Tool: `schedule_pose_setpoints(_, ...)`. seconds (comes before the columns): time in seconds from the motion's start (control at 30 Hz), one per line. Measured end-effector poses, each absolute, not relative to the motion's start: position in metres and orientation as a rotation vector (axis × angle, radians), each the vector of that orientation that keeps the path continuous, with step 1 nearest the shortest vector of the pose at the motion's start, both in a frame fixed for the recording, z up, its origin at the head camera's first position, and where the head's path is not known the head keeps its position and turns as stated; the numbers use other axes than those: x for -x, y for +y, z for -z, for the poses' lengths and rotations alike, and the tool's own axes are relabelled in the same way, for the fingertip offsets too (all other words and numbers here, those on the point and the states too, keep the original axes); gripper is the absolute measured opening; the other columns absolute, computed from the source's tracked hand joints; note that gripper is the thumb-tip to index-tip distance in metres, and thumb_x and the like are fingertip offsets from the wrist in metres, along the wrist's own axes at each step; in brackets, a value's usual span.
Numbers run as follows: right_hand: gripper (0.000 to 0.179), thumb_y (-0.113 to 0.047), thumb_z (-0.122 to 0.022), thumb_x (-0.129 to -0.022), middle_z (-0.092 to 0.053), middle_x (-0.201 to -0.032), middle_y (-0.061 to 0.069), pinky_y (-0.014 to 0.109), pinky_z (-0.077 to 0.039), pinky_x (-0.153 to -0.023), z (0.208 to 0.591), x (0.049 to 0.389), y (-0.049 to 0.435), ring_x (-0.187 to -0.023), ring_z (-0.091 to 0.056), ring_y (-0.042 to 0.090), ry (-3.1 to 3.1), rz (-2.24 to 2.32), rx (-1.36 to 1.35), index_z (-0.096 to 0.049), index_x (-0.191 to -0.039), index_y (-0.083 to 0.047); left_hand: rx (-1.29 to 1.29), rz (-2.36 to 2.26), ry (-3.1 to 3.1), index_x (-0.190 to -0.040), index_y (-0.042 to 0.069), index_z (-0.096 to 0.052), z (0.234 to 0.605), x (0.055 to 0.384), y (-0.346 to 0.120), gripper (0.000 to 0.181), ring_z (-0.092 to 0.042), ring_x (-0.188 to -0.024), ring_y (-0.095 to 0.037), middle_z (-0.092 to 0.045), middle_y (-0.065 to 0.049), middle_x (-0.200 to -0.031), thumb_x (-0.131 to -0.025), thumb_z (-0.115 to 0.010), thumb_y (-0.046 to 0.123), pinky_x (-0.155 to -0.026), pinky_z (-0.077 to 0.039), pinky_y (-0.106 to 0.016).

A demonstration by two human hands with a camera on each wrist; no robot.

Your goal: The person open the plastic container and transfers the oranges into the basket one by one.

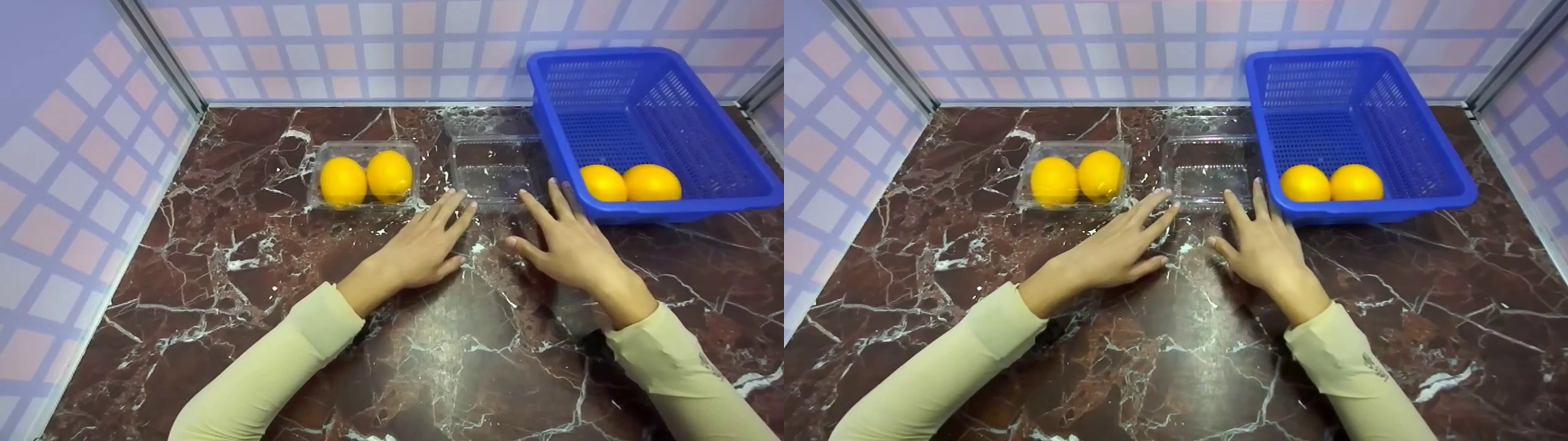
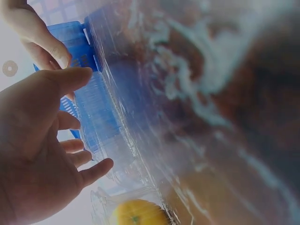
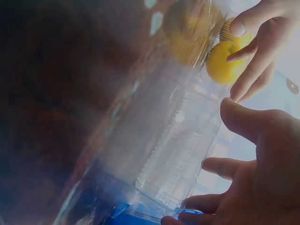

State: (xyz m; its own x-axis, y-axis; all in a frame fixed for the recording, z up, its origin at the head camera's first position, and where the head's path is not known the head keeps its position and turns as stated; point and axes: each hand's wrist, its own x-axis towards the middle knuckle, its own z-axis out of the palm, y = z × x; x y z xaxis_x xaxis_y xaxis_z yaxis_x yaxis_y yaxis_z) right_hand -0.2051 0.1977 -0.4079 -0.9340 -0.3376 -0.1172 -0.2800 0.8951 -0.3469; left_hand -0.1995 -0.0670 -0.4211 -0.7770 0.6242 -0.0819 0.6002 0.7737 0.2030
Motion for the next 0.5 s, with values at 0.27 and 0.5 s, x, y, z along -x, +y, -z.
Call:
schedule_pose_setpoints(0.27,0.089,-0.05,-0.065,-0.103,0.003,-0.175,0.026,0.08,-0.019,-0.119,0.401,0.196,0.194,-0.16,-0.003,0.053,2.956,0.46,0.564,-0.018,-0.172,-0.018,-1.07,-0.393,2.818,-0.171,0.009,-0.013,0.419,0.194,-0.081,0.084,-0.006,-0.164,-0.037,0.006,-0.016,-0.178,-0.108,-0.06,0.036,-0.13,-0.022,-0.054)
schedule_pose_setpoints(0.5,0.086,-0.042,-0.071,-0.101,-0.005,-0.176,0.025,0.073,-0.018,-0.124,0.393,0.184,0.183,-0.161,-0.004,0.051,3.034,0.478,0.713,-0.027,-0.17,-0.014,-1.092,-0.54,2.864,-0.169,0.008,-0.022,0.417,0.184,-0.1,0.077,-0.016,-0.163,-0.037,-0.004,-0.018,-0.177,-0.108,-0.06,0.033,-0.13,-0.021,-0.053)
